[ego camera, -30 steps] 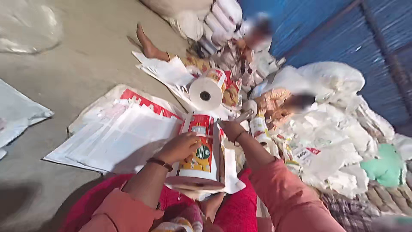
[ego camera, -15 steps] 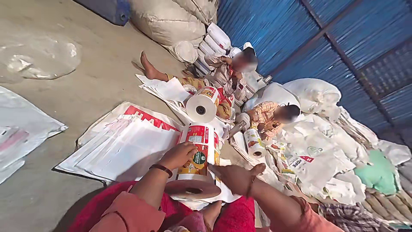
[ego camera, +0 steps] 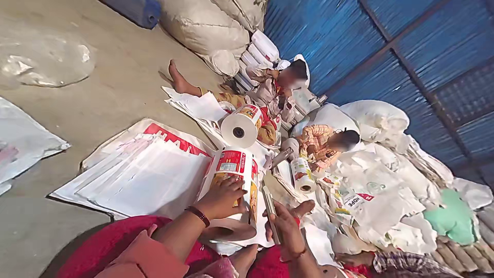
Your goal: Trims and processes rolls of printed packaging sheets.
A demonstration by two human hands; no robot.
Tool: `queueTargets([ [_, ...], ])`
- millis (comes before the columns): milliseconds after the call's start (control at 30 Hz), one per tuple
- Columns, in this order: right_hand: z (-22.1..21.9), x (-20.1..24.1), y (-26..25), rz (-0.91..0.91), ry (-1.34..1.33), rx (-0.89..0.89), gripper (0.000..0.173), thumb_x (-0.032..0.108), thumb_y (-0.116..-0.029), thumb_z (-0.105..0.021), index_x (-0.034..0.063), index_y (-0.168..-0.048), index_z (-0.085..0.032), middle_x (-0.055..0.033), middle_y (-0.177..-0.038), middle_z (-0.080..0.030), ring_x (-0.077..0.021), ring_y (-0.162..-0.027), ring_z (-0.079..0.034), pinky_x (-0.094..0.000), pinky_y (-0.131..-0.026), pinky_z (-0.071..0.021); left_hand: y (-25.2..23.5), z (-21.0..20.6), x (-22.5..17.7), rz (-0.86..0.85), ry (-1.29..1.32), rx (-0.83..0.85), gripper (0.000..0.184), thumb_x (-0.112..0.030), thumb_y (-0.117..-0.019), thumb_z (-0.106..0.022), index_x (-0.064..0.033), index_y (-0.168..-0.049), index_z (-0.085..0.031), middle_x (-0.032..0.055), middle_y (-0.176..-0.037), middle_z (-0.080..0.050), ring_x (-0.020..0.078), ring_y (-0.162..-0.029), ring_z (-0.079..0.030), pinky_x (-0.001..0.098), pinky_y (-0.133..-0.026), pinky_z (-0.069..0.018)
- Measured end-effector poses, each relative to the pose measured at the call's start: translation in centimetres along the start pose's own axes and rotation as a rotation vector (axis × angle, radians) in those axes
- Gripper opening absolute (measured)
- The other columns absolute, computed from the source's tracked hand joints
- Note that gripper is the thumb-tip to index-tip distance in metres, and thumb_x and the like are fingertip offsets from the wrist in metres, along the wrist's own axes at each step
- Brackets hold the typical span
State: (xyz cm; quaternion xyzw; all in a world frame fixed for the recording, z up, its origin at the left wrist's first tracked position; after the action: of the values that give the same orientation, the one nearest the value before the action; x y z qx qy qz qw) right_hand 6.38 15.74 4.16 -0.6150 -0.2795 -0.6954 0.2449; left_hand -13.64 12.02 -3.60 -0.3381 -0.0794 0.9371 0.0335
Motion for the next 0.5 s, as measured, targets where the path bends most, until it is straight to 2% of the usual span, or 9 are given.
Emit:
queueTargets([
  [67,-0.3,-3.4,-1.1,0.006,-0.217,-0.053,0.055,0.017,-0.0933,-0.057,0.0009,-0.144,-0.045,-0.0094,-0.094,-0.068,-0.0095,-0.054,-0.059,-0.0239,-0.048,-0.0522,-0.2,-0.4,-0.8,-0.001,-0.051,0.027,0.061,-0.063,-0.0992,-0.051,-0.0247,-0.146,-0.056,0.0007,-0.168,-0.031,0.0334,-0.158,-0.016,0.071,-0.121,-0.0071],
  [200,-1.5,-7.4,-2.5,0.027,-0.383,0.038,0.058,0.021,-0.0942,-0.064,0.0009,-0.145,-0.044,-0.0118,-0.097,-0.069,-0.0104,-0.054,-0.06,-0.0248,-0.048,-0.0527,-0.3,0.0,-0.6,-0.051,-0.088,-0.045,0.042,-0.048,-0.1023,-0.053,-0.0201,-0.131,-0.064,0.0008,-0.161,-0.043,0.0324,-0.156,-0.023,0.0656,-0.123,-0.0123],
  [300,-1.4,-7.6,-2.8,0.02,-0.4,0.126,0.06,0.027,-0.0942,-0.07,0.0027,-0.144,-0.046,-0.0128,-0.098,-0.07,-0.0115,-0.054,-0.061,-0.0258,-0.049,-0.0542,-0.5,0.3,0.0,-0.1,-0.102,-0.1,0.039,-0.047,-0.1032,-0.051,-0.0164,-0.122,-0.067,0.0026,-0.158,-0.047,0.0319,-0.155,-0.025,0.0635,-0.123,-0.0165],
  [400,-1.1,-7.4,-2.9,-0.017,-0.361,0.12,0.057,0.026,-0.0973,-0.064,0.002,-0.144,-0.044,-0.0134,-0.097,-0.069,-0.0118,-0.055,-0.062,-0.0249,-0.048,-0.0539,-1.0,0.2,0.4,-0.157,-0.115,-0.164,0.047,-0.056,-0.1033,-0.046,-0.0165,-0.113,-0.069,0.0014,-0.157,-0.048,0.0297,-0.155,-0.028,0.0598,-0.124,-0.0214],
  [500,-1.3,-7.4,-2.8,-0.048,-0.37,0.084,0.05,0.023,-0.0989,-0.057,0.0015,-0.142,-0.044,-0.0138,-0.096,-0.069,-0.0124,-0.056,-0.063,-0.024,-0.047,-0.053,-1.2,0.0,0.2,-0.218,-0.088,-0.209,0.048,-0.057,-0.1027,-0.047,-0.0153,-0.1,-0.071,0.0016,-0.155,-0.05,0.0299,-0.154,-0.03,0.0592,-0.122,-0.0257],
])
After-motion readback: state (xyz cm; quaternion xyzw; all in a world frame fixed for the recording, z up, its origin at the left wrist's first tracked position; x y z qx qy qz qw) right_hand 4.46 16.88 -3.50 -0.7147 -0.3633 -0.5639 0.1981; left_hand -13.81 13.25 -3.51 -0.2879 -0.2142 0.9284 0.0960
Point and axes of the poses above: each hand's wrist, its own y-axis away from the middle knuckle, its own z-axis out of the back of the hand, x = y × z, the point moved 5 cm from there along -y, towards the middle knuckle
